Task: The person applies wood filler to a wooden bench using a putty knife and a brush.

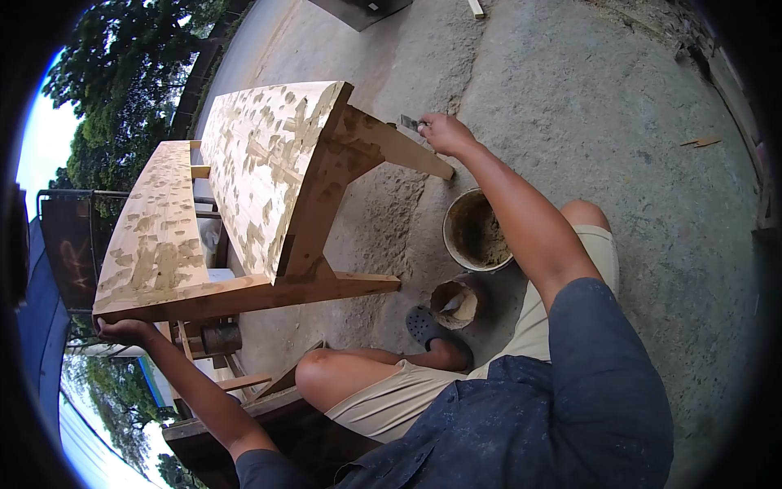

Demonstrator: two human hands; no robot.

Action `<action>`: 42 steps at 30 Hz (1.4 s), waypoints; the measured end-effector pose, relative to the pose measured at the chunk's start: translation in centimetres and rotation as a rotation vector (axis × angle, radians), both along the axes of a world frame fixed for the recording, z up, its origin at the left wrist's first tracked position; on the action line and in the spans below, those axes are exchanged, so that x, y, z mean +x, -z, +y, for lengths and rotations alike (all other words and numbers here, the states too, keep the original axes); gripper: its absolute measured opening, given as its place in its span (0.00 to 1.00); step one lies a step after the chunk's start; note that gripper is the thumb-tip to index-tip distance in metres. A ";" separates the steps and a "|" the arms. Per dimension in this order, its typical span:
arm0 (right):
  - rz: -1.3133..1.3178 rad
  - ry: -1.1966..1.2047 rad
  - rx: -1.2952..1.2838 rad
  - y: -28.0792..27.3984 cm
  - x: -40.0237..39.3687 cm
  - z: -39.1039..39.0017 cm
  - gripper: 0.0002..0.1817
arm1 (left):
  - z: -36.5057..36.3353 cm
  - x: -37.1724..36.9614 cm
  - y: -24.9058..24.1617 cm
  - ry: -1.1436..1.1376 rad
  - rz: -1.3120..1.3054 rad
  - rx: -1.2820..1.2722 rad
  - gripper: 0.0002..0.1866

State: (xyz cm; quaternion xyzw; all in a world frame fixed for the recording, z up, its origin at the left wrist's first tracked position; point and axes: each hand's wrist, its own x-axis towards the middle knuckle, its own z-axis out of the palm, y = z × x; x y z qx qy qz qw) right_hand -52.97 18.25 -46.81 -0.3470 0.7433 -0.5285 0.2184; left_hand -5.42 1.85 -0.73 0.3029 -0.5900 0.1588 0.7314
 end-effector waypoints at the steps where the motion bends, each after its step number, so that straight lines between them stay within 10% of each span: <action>1: 0.001 -0.001 -0.001 -0.7 -0.1 0.1 0.18 | 0.0 0.1 0.0 -0.001 0.001 -0.001 0.23; 14: -0.562 -0.308 -0.187 -6.0 -1.1 3.0 0.17 | -0.5 0.7 -0.3 -0.087 -0.049 -0.041 0.23; 42: -0.773 -0.724 0.176 0.5 16.1 8.6 0.19 | 0.0 -0.2 0.1 -0.027 -0.026 -0.044 0.24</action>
